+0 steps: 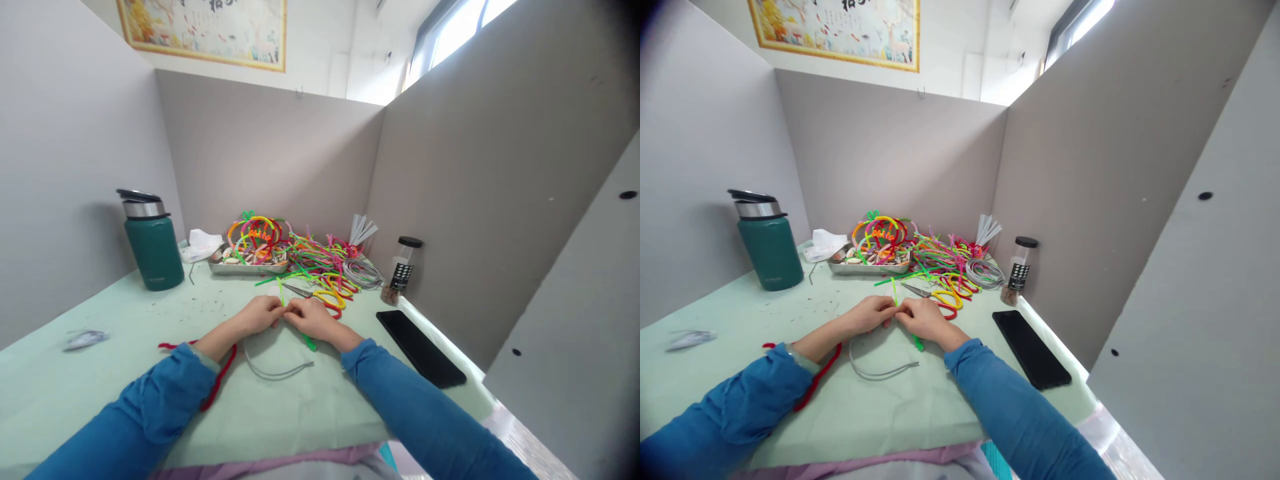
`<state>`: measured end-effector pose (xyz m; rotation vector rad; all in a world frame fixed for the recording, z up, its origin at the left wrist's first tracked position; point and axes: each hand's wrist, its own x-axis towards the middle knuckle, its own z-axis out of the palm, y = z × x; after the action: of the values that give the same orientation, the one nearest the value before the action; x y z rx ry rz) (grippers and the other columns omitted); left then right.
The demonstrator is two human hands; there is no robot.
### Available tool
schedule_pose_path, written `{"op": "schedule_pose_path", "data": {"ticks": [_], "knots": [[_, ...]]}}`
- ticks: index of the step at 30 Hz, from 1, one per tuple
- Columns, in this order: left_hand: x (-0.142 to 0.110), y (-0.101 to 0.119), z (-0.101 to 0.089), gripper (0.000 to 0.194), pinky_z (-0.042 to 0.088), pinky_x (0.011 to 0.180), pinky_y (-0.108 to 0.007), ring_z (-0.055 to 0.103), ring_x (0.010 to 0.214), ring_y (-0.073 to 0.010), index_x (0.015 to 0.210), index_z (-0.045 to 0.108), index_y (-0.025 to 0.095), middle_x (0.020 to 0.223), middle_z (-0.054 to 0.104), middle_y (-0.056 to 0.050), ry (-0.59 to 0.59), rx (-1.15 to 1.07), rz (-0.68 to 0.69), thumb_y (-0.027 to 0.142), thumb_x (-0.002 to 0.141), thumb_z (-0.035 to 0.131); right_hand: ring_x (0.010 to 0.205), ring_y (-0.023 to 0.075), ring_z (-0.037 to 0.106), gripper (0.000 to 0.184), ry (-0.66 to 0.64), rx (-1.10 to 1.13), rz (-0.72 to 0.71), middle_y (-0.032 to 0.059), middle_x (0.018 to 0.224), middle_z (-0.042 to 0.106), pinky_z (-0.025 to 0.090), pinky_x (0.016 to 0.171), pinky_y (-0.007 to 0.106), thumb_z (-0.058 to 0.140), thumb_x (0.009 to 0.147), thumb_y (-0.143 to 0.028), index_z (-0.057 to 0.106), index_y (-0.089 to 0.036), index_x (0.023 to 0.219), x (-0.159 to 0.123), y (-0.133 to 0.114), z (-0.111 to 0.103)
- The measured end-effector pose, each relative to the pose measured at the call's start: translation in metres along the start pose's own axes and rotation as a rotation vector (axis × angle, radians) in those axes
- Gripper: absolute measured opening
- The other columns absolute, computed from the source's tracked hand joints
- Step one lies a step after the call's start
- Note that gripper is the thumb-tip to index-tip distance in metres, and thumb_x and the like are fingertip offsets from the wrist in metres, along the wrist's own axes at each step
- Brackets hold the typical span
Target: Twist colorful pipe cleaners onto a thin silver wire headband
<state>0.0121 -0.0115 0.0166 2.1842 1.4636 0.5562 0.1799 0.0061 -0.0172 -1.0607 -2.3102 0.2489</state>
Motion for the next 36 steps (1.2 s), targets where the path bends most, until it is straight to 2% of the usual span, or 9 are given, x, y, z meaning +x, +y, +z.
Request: {"op": "schedule_pose_path", "data": {"ticks": [36], "knots": [[0.0028, -0.0029, -0.0003, 0.036, 0.031, 0.052, -0.022, 0.044, 0.049, -0.0110, 0.058, 0.050, 0.017, 0.052, 0.051, 0.001, 0.001, 0.072, 0.055, 0.044, 0.078, 0.035, 0.059, 0.0095, 0.049, 0.018, -0.004, -0.030, -0.010, -0.0020, 0.066, 0.060, 0.024, 0.052, 0.021, 0.049, 0.080, -0.033, 0.058, -0.018, 0.077, 0.0001, 0.0006, 0.0007]]}}
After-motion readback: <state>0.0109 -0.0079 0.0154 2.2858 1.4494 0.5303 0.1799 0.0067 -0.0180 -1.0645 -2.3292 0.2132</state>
